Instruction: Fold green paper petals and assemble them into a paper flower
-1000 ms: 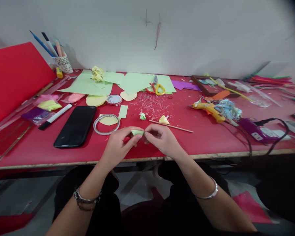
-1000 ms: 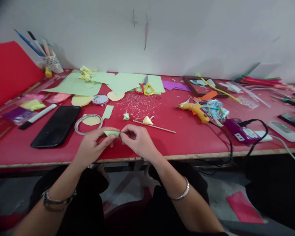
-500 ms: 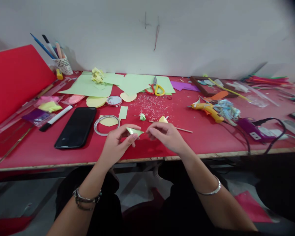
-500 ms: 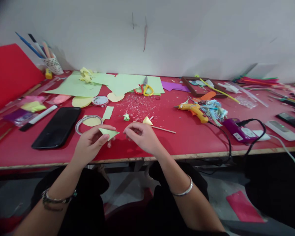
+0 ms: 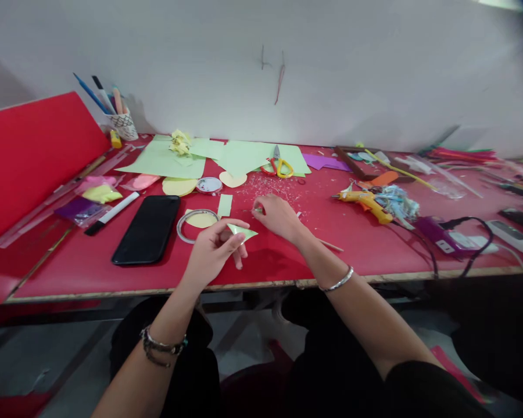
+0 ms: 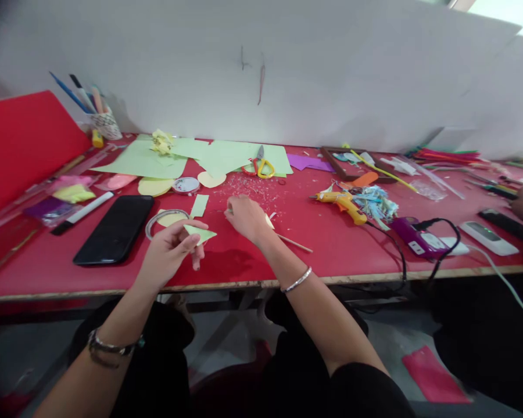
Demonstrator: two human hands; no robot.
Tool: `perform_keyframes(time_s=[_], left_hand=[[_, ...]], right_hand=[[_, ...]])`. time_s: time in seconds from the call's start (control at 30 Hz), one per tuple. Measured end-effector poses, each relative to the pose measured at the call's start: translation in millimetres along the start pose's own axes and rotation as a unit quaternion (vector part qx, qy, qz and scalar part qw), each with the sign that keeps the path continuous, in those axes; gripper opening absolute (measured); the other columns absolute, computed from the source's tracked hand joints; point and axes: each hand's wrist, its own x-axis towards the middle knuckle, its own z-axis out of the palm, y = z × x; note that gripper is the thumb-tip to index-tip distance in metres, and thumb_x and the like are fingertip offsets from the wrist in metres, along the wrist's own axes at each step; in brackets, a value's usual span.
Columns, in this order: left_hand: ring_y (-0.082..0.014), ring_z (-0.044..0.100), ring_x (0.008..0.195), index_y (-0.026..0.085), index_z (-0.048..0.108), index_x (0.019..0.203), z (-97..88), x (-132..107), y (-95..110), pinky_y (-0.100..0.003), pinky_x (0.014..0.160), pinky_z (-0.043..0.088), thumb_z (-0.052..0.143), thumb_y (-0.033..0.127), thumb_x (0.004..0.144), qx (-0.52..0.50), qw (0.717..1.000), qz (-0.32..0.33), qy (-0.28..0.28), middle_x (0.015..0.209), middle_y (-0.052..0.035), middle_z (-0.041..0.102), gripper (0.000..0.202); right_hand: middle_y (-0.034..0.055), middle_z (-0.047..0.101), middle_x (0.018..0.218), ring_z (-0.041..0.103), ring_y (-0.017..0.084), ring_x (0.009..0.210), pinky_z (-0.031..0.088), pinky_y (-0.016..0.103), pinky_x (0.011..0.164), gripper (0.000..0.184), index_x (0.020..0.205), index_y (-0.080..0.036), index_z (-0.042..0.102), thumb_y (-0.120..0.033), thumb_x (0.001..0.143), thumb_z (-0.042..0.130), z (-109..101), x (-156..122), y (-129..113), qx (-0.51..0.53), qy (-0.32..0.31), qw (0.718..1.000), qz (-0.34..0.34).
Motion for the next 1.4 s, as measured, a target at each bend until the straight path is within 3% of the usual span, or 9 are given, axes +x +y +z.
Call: perform_keyframes(time_s=[0.13,0.23,0.37,0.47,0.53,0.73,1.03,1.4], left_hand=[[-0.0073,0.053,0.036,0.013,0.057,0.089,-0.5,1.2,-2.4,-0.017,0.042,0.041,0.055,0.037,0.08,-0.008,1.0,-0.008,0.007,0.051,0.0037,0.059,0.025],[-0.0073,0.053,0.035,0.014,0.056,0.089,1.1,2.2,-6.0,-0.017,0.042,0.041,0.056,0.036,0.079,-0.004,1.0,-0.025,0.017,0.051,0.0044,0.059,0.024],[-0.0077,0.054,0.036,0.014,0.056,0.089,6.5,4.2,-9.6,-0.018,0.043,0.042,0.057,0.036,0.079,-0.004,0.999,-0.043,0.024,0.053,0.0043,0.059,0.025],[-0.0084,0.056,0.037,0.013,0.056,0.087,10.6,5.4,-10.3,-0.018,0.044,0.043,0.059,0.035,0.077,-0.018,0.999,-0.041,0.023,0.055,0.0039,0.06,0.024],[-0.009,0.057,0.039,0.013,0.056,0.085,12.2,5.6,-11.0,-0.019,0.046,0.045,0.062,0.034,0.075,-0.03,0.999,-0.034,0.016,0.055,0.0039,0.061,0.024],[-0.0105,0.059,0.042,0.015,0.055,0.084,11.5,5.1,-12.0,-0.019,0.046,0.047,0.068,0.03,0.068,-0.052,0.998,-0.034,0.001,0.055,0.0043,0.063,0.025],[-0.0097,0.058,0.042,0.013,0.058,0.087,9.0,4.9,-11.9,-0.02,0.045,0.05,0.069,0.033,0.068,-0.108,0.993,-0.019,-0.034,0.058,0.0024,0.064,0.03],[-0.0086,0.057,0.042,0.013,0.059,0.089,8.4,3.8,-14.2,-0.017,0.042,0.047,0.072,0.032,0.066,-0.158,0.984,-0.023,-0.075,0.059,0.002,0.064,0.032]], right_hand=[[0.0061,0.064,0.087,0.057,0.016,0.077,0.04,0.026,0.069,0.018,0.084,-0.017,0.062,-0.01,0.075,0.049,2.6,1.7,8.3,0.044,0.024,0.999,-0.011],[0.0035,0.065,0.079,0.056,0.014,0.07,0.042,0.026,0.067,0.013,0.077,-0.016,0.061,-0.011,0.073,0.051,-4.9,-10.3,7.5,0.155,0.08,0.984,-0.021],[0.0015,0.062,0.074,0.057,0.011,0.065,0.044,0.023,0.059,0.005,0.076,-0.017,0.057,-0.018,0.074,0.053,-19.4,-40.6,-13.3,0.384,0.161,0.909,-0.034],[-0.0009,0.059,0.072,0.054,0.009,0.063,0.044,0.021,0.056,0.006,0.08,-0.018,0.055,-0.016,0.074,0.054,-22.8,-61.5,-32.5,0.447,0.214,0.868,-0.023],[-0.0016,0.057,0.071,0.052,0.008,0.062,0.043,0.02,0.054,0.005,0.079,-0.019,0.053,-0.016,0.075,0.054,-20.4,-69.4,-40.6,0.457,0.235,0.858,-0.007],[-0.0014,0.055,0.072,0.054,0.008,0.065,0.043,0.02,0.055,0.005,0.078,-0.018,0.052,-0.014,0.078,0.053,-9.9,-75.1,-41.5,0.437,0.224,0.87,-0.047],[-0.0005,0.055,0.073,0.053,0.009,0.067,0.047,0.02,0.058,0.007,0.076,-0.019,0.054,-0.012,0.079,0.053,-12.3,-84.2,-41.7,0.36,0.238,0.895,-0.107],[0.0009,0.056,0.075,0.054,0.011,0.07,0.048,0.022,0.06,0.009,0.077,-0.019,0.053,-0.011,0.081,0.051,-11.0,-84.4,-43.3,0.31,0.257,0.898,-0.179]])
